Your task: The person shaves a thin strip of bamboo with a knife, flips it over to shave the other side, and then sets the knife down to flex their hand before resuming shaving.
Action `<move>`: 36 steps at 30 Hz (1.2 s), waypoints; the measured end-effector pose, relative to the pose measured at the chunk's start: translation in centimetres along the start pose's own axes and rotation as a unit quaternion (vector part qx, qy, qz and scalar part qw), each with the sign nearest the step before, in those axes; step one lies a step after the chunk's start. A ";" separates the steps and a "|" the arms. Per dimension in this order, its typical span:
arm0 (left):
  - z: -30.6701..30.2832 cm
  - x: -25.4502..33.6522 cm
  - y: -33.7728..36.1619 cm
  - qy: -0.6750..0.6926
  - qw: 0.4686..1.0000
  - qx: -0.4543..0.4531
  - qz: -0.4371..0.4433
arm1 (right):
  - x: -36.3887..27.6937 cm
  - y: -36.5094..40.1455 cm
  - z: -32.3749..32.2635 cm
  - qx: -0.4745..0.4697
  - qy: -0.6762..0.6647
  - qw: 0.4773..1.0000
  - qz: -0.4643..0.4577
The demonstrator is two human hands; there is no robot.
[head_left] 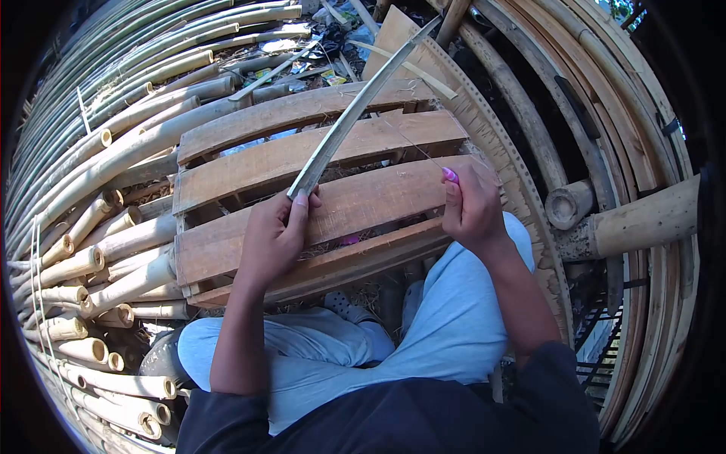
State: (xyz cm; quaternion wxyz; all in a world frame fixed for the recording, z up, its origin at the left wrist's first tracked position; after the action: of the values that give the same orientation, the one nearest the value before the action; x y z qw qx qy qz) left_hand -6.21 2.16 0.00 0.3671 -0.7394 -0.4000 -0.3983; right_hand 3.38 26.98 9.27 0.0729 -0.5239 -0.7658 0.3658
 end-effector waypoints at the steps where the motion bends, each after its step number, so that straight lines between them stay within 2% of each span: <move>1: -0.1 0.2 0.0 -0.010 1.000 -0.001 0.001 | 0.0 0.1 -0.1 0.000 0.003 1.000 -0.001; 3: -0.1 0.2 0.1 -0.013 1.000 -0.008 -0.008 | 1.4 -0.3 -0.1 0.010 -0.167 0.978 0.128; 4: -0.1 0.2 0.0 -0.020 0.999 -0.017 -0.018 | 3.1 -1.2 0.4 0.013 -0.327 0.917 0.228; 6: 0.1 -0.1 0.1 -0.016 0.999 -0.019 -0.020 | 4.8 -5.4 -0.6 0.069 -0.584 0.754 0.292; 7: 0.1 -0.3 0.1 -0.014 0.999 -0.020 -0.025 | 5.6 -7.9 -1.4 0.102 -0.660 0.680 0.303; 10: 0.0 0.4 0.2 -0.020 1.000 -0.002 0.002 | 10.8 -14.1 -2.8 0.168 -0.787 0.535 0.256; 11: -0.2 0.6 0.2 -0.019 1.000 0.002 0.004 | 12.2 -15.5 -2.7 0.166 -0.787 0.537 0.253; 13: -0.1 0.7 0.3 -0.045 0.999 -0.020 -0.006 | 14.8 -16.4 -1.7 0.232 -0.846 0.400 0.266; 16: -0.1 1.0 0.3 -0.092 0.996 -0.013 -0.020 | 15.3 -15.7 1.9 0.224 -0.826 0.424 0.296; 17: -0.1 1.0 0.3 -0.091 0.995 -0.016 -0.023 | 14.9 -15.1 3.5 0.224 -0.789 0.456 0.345; 19: 0.0 1.2 0.3 -0.110 0.994 -0.005 -0.003 | 15.7 -13.9 7.0 0.180 -0.766 0.487 0.378; 21: 0.3 1.3 0.3 -0.105 0.994 -0.011 -0.001 | 17.4 -12.9 9.9 0.185 -0.753 0.464 0.428; 23: 0.2 1.6 0.2 -0.104 0.995 -0.007 -0.008 | 18.6 -12.0 11.4 0.200 -0.748 0.455 0.440; 25: 0.2 1.6 0.2 -0.111 0.993 -0.019 -0.017 | 18.9 -11.4 12.0 0.222 -0.718 0.475 0.458; 31: 0.0 2.1 0.3 -0.119 0.993 0.001 0.007 | 18.6 -10.6 13.3 0.224 -0.713 0.468 0.471; 33: -0.2 2.0 0.3 -0.136 0.990 -0.014 -0.025 | 18.0 -10.9 13.4 0.198 -0.673 0.517 0.491; 34: -0.2 1.9 0.4 -0.138 0.990 -0.012 -0.025 | 17.4 -11.1 13.5 0.196 -0.675 0.516 0.489; 36: -0.1 1.8 0.4 -0.094 0.995 0.017 -0.005 | 15.8 -11.3 13.5 0.083 -0.572 0.644 0.501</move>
State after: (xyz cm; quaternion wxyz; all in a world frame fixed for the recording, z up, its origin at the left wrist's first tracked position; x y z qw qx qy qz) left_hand -5.28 2.44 1.55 0.3384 -0.7654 -0.4426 -0.3221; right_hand -18.68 31.88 2.43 -0.5310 -0.5059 -0.2422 0.6352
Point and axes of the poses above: each hand's wrist, its own y-axis away from the middle knuckle, its own z-axis out of the palm, x = y × z, the point moved 6 cm from there along -y, towards the middle knuckle, and after that the axes turned 10 degrees about -y, right-handed, at the moved point
